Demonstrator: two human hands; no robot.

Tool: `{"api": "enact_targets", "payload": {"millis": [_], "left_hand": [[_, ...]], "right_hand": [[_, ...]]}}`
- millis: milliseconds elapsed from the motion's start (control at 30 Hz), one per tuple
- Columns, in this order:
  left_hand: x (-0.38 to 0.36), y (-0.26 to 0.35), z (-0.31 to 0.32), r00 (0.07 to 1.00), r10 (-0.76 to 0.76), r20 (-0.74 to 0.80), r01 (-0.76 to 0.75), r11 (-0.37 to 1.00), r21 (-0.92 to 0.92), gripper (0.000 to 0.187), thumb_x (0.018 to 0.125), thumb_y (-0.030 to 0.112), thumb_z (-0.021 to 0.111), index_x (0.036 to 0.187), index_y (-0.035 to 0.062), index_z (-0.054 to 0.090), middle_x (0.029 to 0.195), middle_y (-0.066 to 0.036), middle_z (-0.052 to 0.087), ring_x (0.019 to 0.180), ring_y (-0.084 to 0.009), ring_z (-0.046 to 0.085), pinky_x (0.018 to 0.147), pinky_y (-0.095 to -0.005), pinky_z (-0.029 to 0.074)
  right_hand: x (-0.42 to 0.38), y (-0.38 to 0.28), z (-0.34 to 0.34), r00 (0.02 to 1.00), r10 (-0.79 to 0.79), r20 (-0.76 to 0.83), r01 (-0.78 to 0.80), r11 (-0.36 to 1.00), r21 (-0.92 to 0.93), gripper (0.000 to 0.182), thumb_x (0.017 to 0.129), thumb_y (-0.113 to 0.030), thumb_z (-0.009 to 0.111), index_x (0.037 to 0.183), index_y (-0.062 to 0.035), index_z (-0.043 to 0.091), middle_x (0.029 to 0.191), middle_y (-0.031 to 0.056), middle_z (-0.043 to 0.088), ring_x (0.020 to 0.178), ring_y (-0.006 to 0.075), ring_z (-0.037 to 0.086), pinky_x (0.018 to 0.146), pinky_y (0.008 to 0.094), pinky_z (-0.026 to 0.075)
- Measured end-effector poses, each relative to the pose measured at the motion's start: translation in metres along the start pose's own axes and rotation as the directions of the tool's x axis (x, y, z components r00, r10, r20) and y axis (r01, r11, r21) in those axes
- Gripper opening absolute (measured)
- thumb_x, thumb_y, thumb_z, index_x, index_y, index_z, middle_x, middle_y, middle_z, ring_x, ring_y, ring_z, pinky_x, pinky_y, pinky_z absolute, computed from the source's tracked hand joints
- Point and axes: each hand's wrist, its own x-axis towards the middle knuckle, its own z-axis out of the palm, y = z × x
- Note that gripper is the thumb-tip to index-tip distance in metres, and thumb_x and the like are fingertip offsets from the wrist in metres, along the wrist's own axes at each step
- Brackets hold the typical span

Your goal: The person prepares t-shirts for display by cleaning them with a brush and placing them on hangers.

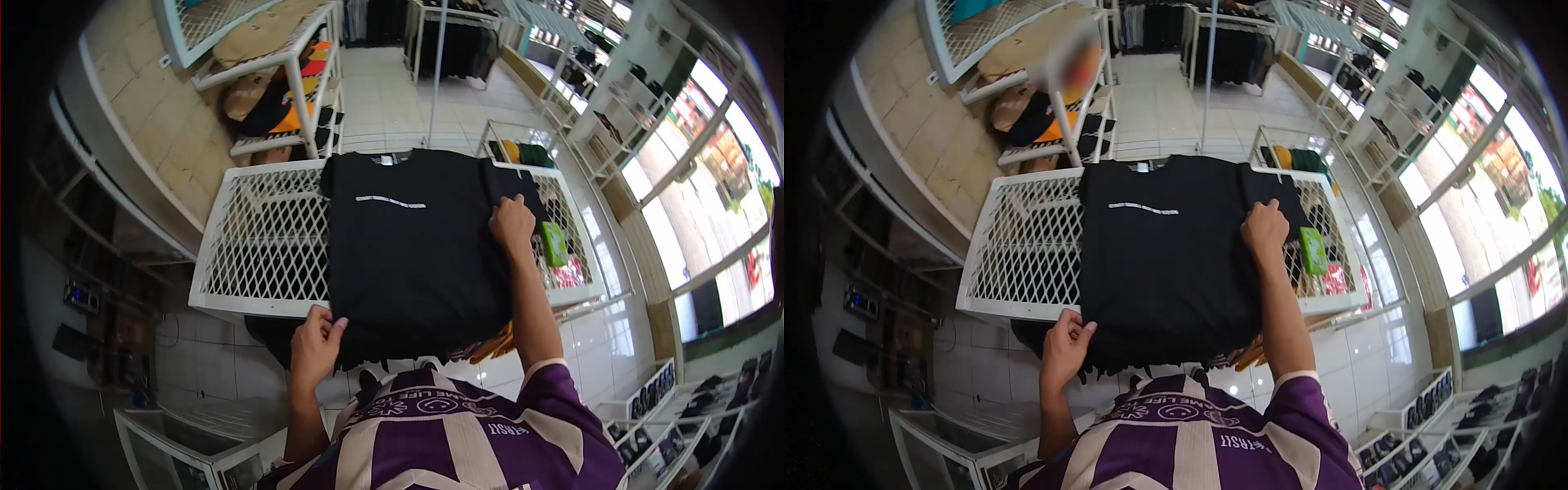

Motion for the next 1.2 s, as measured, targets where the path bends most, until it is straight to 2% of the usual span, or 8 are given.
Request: {"api": "enact_targets", "payload": {"millis": [133,200,400,500,767,900,1000,1200], "left_hand": [[-0.008,-0.006,0.007,1.0,-0.006,-0.014,0.005,0.997,-0.081,0.036,0.096,0.025,0.076,0.111,-0.0007,0.057,0.083,-0.018,0.069,0.073,-0.0333,0.071,0.068,-0.0417,0.055],[-0.013,-0.009,0.01,0.999,0.02,-0.036,-0.024,0.994,-0.105,0.039,0.095,0.026,0.077,0.116,-0.0007,0.058,0.089,-0.02,0.069,0.078,-0.0361,0.072,0.072,-0.0422,0.056],[-0.019,-0.013,0.024,0.979,0.135,-0.156,-0.151,0.984,-0.095,0.037,0.095,0.023,0.076,0.117,0.0005,0.056,0.093,-0.023,0.068,0.086,-0.0413,0.07,0.077,-0.0467,0.055],[-0.018,-0.012,0.025,0.978,0.157,-0.137,-0.166,0.984,-0.064,0.036,0.094,0.02,0.076,0.118,-0.0002,0.057,0.092,-0.021,0.067,0.082,-0.0367,0.069,0.075,-0.044,0.055],[-0.02,0.047,0.03,0.947,0.321,0.014,-0.314,0.934,-0.169,0.034,0.093,0.017,0.078,0.124,0.0054,0.067,0.093,-0.015,0.072,0.072,-0.0207,0.071,0.068,-0.0329,0.057],[-0.004,0.078,0.048,0.755,0.498,0.426,-0.452,0.866,-0.212,0.037,0.096,0.023,0.074,0.13,0.0088,0.068,0.103,-0.014,0.074,0.092,-0.0306,0.074,0.083,-0.0383,0.058],[0.037,0.106,0.041,0.689,0.561,0.459,-0.53,0.822,-0.208,0.036,0.096,0.023,0.074,0.128,0.0079,0.069,0.104,-0.014,0.075,0.094,-0.0295,0.074,0.083,-0.0387,0.058],[0.23,0.104,0.067,0.791,0.612,0.016,-0.611,0.786,0.097,0.025,0.101,0.02,0.061,0.116,0.0022,0.071,0.11,-0.018,0.073,0.107,-0.0387,0.068,0.097,-0.0451,0.052]], "right_hand": [[0.008,-0.09,-0.018,0.969,-0.186,-0.164,0.239,0.876,0.42,0.034,0.094,-0.039,0.072,0.104,-0.006,0.076,0.103,0.0165,0.071,0.092,0.0359,0.073,0.08,0.0478,0.059],[0.017,-0.145,-0.016,0.965,-0.261,-0.031,0.236,0.807,0.541,0.041,0.092,-0.044,0.073,0.108,-0.0066,0.076,0.103,0.0132,0.072,0.094,0.0333,0.073,0.081,0.0462,0.058],[0.055,-0.285,0.025,0.916,-0.349,-0.201,0.402,0.789,0.465,0.047,0.087,-0.05,0.077,0.101,-0.0043,0.077,0.094,0.0161,0.073,0.094,0.0368,0.072,0.082,0.0453,0.059],[0.082,-0.312,0.053,0.899,-0.417,0.137,0.386,0.9,0.204,0.037,0.088,-0.041,0.072,0.101,-0.0065,0.077,0.098,0.0203,0.076,0.101,0.0381,0.073,0.085,0.049,0.059],[0.133,-0.19,0.049,0.997,0.068,0.04,-0.072,0.585,0.808,0.052,0.096,-0.045,0.057,0.101,0.0028,0.075,0.101,0.0275,0.074,0.103,0.0451,0.071,0.091,0.0501,0.054],[0.12,-0.119,0.057,0.969,0.241,0.056,-0.207,0.661,0.721,0.049,0.096,-0.05,0.062,0.096,-0.0024,0.075,0.098,0.0237,0.076,0.099,0.0437,0.072,0.088,0.0502,0.054],[0.099,-0.101,0.067,0.96,0.267,0.08,-0.261,0.765,0.589,0.046,0.096,-0.052,0.063,0.095,-0.0083,0.075,0.097,0.0213,0.076,0.098,0.0435,0.072,0.087,0.0514,0.055],[0.091,-0.106,0.084,0.989,0.148,0.008,-0.133,0.859,0.495,0.04,0.1,-0.043,0.06,0.105,-0.0062,0.074,0.098,0.0205,0.076,0.095,0.042,0.073,0.086,0.0523,0.057]]}}
